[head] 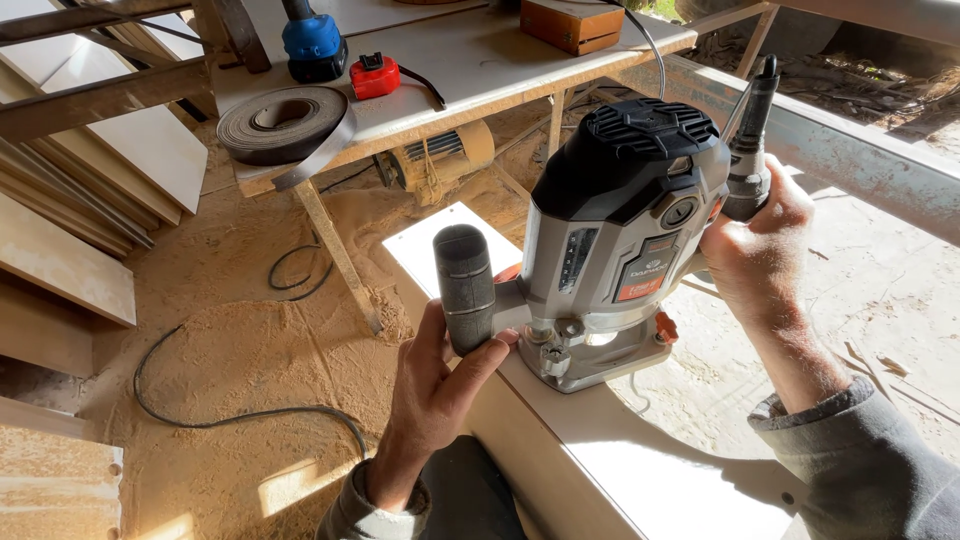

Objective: The person positions a white rectangular wooden board on a workbench and uses a handheld electric router to shape the edges. The person holds the tool with both hands and guides it along the wood's perimeter, creating a routed profile.

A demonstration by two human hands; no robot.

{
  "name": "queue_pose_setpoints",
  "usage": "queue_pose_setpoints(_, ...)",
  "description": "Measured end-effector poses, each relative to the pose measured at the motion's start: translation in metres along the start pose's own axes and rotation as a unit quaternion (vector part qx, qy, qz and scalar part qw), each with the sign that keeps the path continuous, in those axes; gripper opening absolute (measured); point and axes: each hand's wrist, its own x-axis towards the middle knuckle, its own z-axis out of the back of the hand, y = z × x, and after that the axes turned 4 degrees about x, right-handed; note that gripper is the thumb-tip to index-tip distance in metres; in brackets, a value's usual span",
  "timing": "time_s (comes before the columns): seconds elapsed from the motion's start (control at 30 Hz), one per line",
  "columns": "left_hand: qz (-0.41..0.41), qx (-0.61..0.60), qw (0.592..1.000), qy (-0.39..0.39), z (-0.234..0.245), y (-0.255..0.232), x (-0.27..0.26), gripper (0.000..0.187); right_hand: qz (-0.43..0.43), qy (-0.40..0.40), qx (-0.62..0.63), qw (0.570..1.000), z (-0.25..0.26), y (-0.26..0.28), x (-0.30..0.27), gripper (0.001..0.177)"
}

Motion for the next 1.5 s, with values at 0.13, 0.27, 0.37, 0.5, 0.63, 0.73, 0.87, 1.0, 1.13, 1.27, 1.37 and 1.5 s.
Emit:
queue_pose_setpoints(0.13, -0.001, 0.01, 1.0, -0.002, 0.001, -0.001, -0.002, 0.033, 0.014, 0.005, 0.021, 1.0, 0.001, 0.003, -0.002, 0.023)
queue_pose_setpoints(0.27, -0.003, 0.008, 1.0, 0.002, 0.002, 0.001, -0.004, 0.033, 0.009, 0.006, 0.019, 1.0, 0.001, 0.006, -0.004, 0.021)
queue_pose_setpoints(0.37, -0.005, 0.007, 1.0, 0.005, 0.002, 0.0, -0.005, 0.033, 0.002, 0.007, 0.024, 1.0, 0.003, 0.007, -0.005, 0.027)
queue_pose_setpoints(0.5, -0.034, 0.03, 0.999, 0.006, 0.001, 0.01, -0.009, 0.031, -0.013, 0.003, 0.03, 0.999, 0.004, 0.002, -0.007, 0.03)
queue_pose_setpoints(0.63, -0.055, 0.048, 0.997, 0.004, 0.001, 0.006, -0.011, 0.03, -0.004, 0.006, 0.024, 1.0, 0.005, 0.003, -0.008, 0.032)
queue_pose_setpoints(0.73, -0.04, 0.029, 0.999, 0.006, 0.002, -0.002, -0.012, 0.031, -0.005, 0.004, 0.023, 1.0, 0.006, 0.006, -0.009, 0.031)
queue_pose_setpoints(0.87, -0.032, 0.008, 0.999, 0.008, 0.002, -0.003, -0.015, 0.032, -0.024, 0.003, 0.029, 0.999, 0.007, 0.009, -0.011, 0.029)
queue_pose_setpoints(1.0, -0.022, 0.006, 1.0, 0.009, 0.002, 0.0, -0.016, 0.033, -0.024, 0.006, 0.051, 0.998, 0.008, 0.016, -0.012, 0.026)
queue_pose_setpoints(1.13, -0.022, 0.005, 1.0, 0.012, 0.001, 0.001, -0.019, 0.033, -0.021, 0.009, 0.063, 0.998, 0.009, 0.017, -0.014, 0.024)
queue_pose_setpoints(1.27, -0.053, 0.02, 0.998, 0.009, 0.0, 0.005, -0.023, 0.033, -0.023, 0.012, 0.068, 0.997, 0.011, 0.019, -0.015, 0.023)
queue_pose_setpoints(1.37, -0.061, 0.026, 0.998, 0.011, 0.0, 0.003, -0.025, 0.032, -0.023, 0.012, 0.066, 0.997, 0.012, 0.02, -0.017, 0.025)
queue_pose_setpoints(1.5, -0.089, 0.033, 0.995, 0.01, -0.001, 0.006, -0.028, 0.029, -0.031, 0.016, 0.062, 0.997, 0.014, 0.023, -0.018, 0.023)
